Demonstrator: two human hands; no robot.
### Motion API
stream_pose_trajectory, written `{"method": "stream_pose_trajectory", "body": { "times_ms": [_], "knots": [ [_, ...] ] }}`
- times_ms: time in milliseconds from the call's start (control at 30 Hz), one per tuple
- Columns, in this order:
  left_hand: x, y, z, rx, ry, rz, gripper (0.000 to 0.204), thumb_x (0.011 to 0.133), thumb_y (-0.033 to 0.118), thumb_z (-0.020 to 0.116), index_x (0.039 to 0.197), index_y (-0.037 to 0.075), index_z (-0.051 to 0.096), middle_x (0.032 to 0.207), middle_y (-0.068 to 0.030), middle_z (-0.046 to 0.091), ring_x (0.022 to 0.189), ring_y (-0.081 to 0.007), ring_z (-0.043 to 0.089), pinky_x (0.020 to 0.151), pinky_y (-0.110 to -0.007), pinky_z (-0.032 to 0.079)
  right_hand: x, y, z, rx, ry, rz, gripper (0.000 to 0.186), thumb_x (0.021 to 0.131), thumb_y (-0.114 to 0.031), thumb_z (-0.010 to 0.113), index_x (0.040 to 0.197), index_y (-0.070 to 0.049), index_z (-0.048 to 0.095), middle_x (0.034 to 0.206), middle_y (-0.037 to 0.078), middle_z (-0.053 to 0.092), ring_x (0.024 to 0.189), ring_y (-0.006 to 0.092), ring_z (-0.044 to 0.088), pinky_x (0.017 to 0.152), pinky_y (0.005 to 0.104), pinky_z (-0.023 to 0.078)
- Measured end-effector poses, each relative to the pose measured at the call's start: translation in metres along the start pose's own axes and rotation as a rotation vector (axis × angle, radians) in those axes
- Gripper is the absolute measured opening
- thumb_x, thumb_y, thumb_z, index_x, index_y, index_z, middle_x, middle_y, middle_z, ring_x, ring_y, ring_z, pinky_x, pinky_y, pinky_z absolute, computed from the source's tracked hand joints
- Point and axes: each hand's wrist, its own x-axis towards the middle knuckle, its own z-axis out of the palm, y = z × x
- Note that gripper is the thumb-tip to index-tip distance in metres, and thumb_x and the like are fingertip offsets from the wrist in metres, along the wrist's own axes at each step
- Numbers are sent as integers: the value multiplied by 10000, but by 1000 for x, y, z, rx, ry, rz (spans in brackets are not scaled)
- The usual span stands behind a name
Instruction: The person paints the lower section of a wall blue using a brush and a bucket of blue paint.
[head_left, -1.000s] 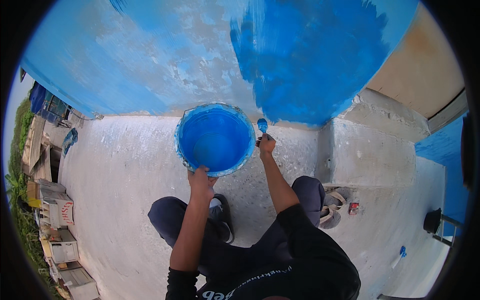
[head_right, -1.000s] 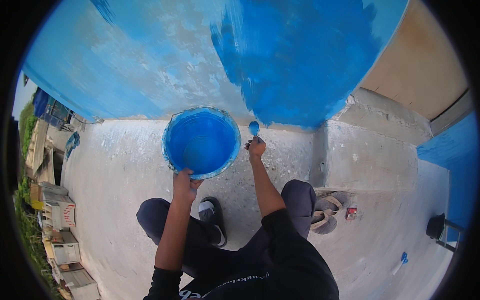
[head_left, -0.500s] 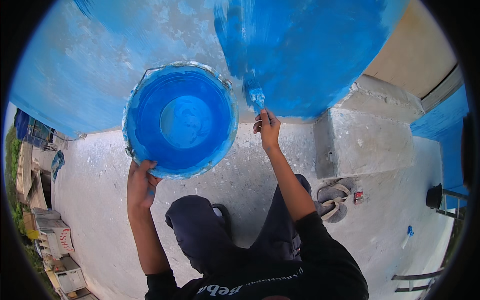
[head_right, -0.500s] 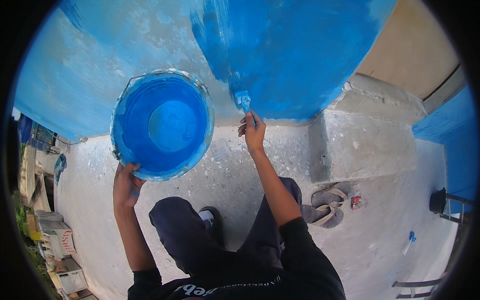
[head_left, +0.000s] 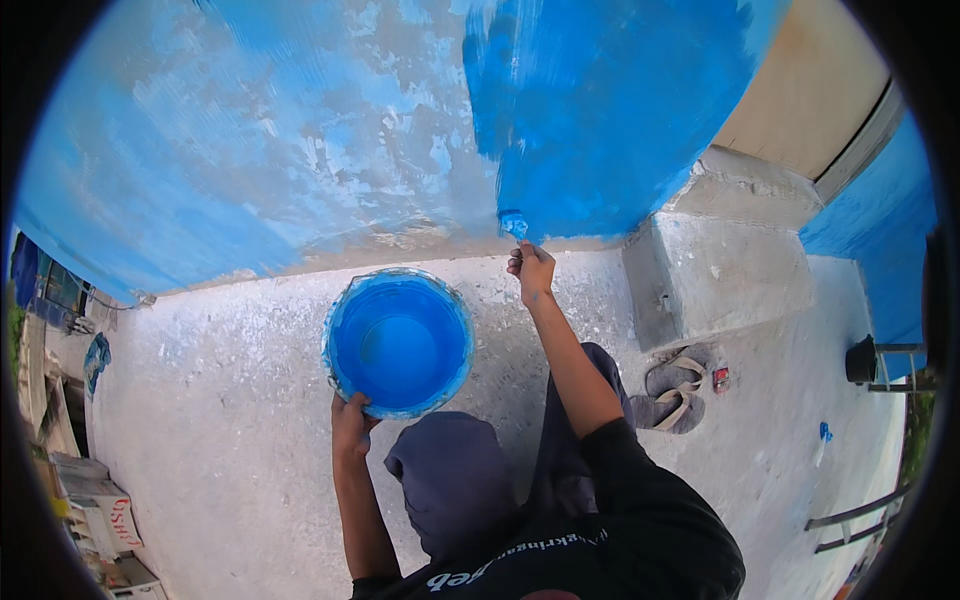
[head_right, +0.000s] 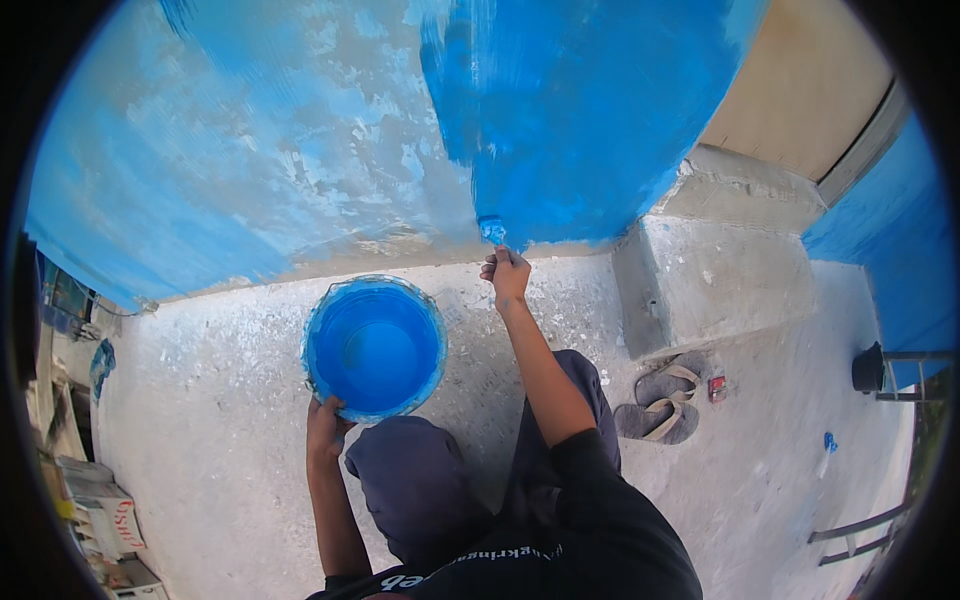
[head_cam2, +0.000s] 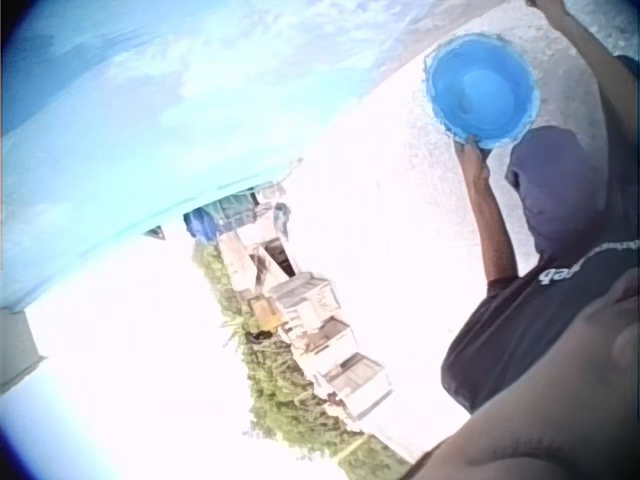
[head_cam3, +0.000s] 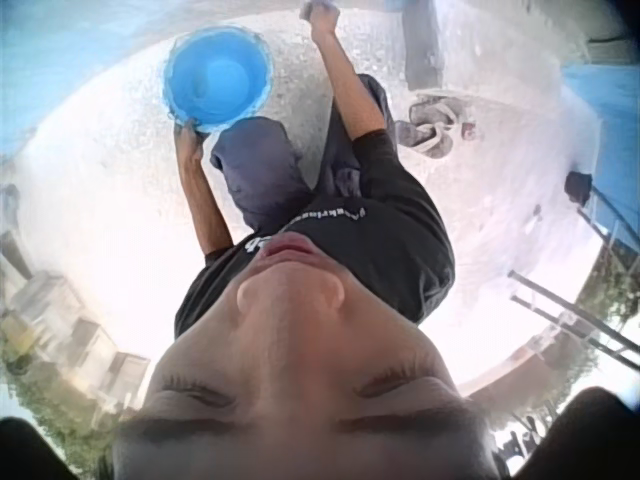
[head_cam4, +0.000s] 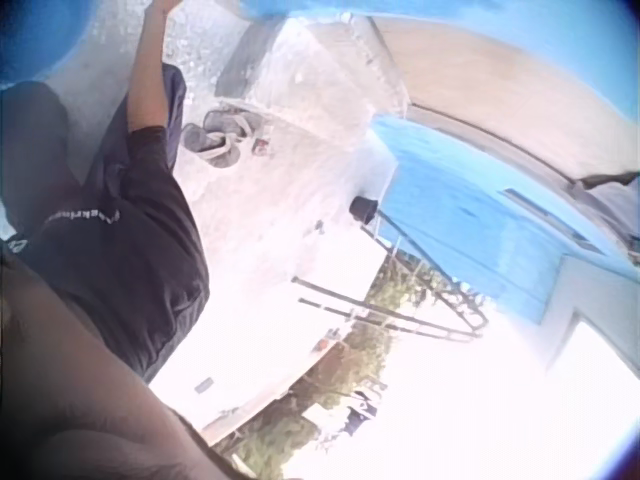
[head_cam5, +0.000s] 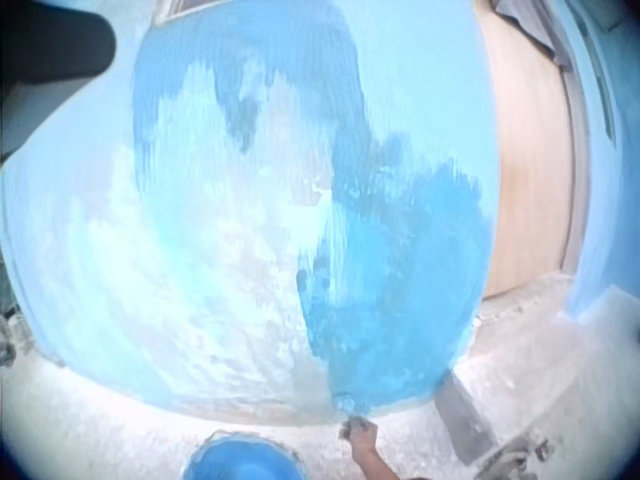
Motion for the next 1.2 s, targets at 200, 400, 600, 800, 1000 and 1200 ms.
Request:
{"method": "stream_pose_trajectory", "body": {
  "times_ms": [200, 400, 600, 800, 1000, 1200],
  "knots": [
    [16, -29, -21, -11, -63, -111, 529, 787, 20, 467, 1309, -16, 385, 1137, -163, 572, 897, -275, 649, 708, -406, 593, -48, -78, 26, 3, -234, -288, 316, 950, -255, 573, 1044, 46, 594, 782, 68, 574, 497, 137, 560, 420, 263, 461],
    [27, -40, -25, -73, -102, -141, 525, 798, 26, 469, 1315, -5, 386, 1148, -161, 569, 921, -279, 642, 716, -410, 590, 7, 3, -35, -61, -109, 77, 272, 959, -235, 554, 1027, 26, 584, 784, 70, 567, 534, 141, 556, 452, 255, 454],
    [32, -28, -18, -6, -125, -183, 498, 802, 15, 470, 1295, 0, 403, 1151, -153, 560, 947, -280, 629, 742, -415, 579, 41, 46, -83, -142, 94, 384, 194, 957, -179, 534, 941, 13, 564, 772, 65, 548, 617, 147, 543, 496, 252, 455],
    [57, -17, -11, 178, -213, -209, 531, 801, 30, 487, 1325, 11, 397, 1188, -152, 545, 974, -293, 616, 777, -425, 569, -4, -64, -4, -180, -67, 156, 231, 966, -211, 531, 923, 12, 577, 784, 66, 571, 578, 135, 555, 492, 264, 465],
    [74, -14, 18, 231, -268, -239, 577, 792, 39, 502, 1354, 10, 375, 1222, -163, 537, 1017, -310, 610, 781, -419, 572, -46, -107, 11, -242, -373, -175, 364, 978, -264, 515, 1173, 40, 561, 771, 70, 574, 513, 128, 578, 426, 262, 458],
    [57, -18, 40, 282, -233, -171, 589, 797, 49, 494, 1369, 6, 360, 1219, -166, 541, 1024, -299, 609, 797, -408, 565, -4, -40, -8, -118, -268, -174, 428, 971, -311, 532, 1219, 37, 542, 776, 67, 558, 495, 147, 593, 400, 259, 443]
  ]
}}
